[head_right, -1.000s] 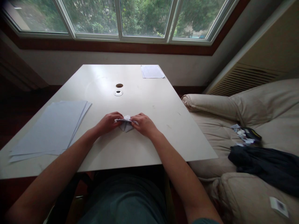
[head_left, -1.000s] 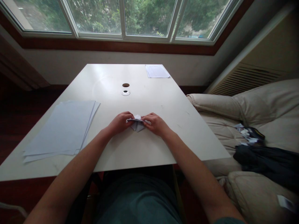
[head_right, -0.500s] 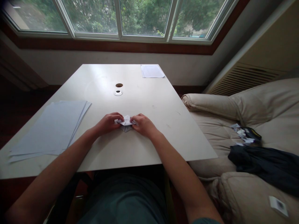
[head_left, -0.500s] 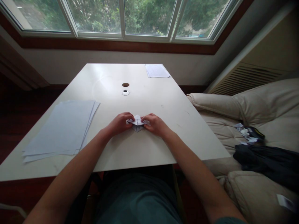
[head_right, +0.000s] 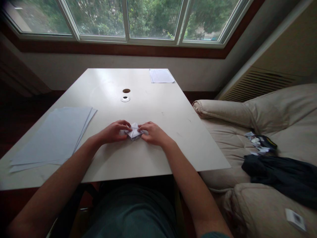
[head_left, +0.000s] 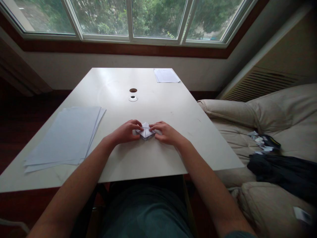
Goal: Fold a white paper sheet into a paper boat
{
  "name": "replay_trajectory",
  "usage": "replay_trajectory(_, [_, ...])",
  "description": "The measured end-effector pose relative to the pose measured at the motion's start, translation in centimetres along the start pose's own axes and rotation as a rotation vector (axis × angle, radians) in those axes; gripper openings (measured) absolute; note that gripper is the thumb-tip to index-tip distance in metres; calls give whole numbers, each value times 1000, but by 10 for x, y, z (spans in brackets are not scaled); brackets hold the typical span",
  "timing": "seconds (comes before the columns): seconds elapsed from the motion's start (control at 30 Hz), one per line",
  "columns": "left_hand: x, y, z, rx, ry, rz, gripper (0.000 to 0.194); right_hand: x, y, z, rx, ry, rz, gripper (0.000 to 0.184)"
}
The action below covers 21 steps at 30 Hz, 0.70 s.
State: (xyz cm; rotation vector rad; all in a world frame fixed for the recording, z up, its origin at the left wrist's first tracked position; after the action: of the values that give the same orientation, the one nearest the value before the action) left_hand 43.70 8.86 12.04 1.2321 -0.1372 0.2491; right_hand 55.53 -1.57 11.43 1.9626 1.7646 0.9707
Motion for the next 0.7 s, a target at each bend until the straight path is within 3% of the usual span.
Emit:
replay_trajectory(0.33, [1, -1, -4, -30, 16, 46, 26, 3, -4, 3, -51, -37, 32, 37])
replay_trajectory(0.53, [0, 1, 1, -4, 3, 11, 30, 4, -10, 4, -79, -19, 23, 28])
replay_trajectory(0.7, [-2, -2, -1, 28, 12, -11, 33, 4, -9, 3, -83, -15, 47, 35])
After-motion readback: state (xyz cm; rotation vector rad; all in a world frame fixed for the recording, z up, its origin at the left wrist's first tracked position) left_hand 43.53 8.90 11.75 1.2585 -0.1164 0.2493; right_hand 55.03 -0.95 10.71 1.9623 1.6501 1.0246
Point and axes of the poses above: each hand's wrist, its own x-axis towards the middle knuckle, its own y-axis out of the back of the hand, z = x × y, the point moved 8 cm from there along x, towards the middle knuckle, and after that the axes turned 13 degrees about x, right-handed, at the moved point
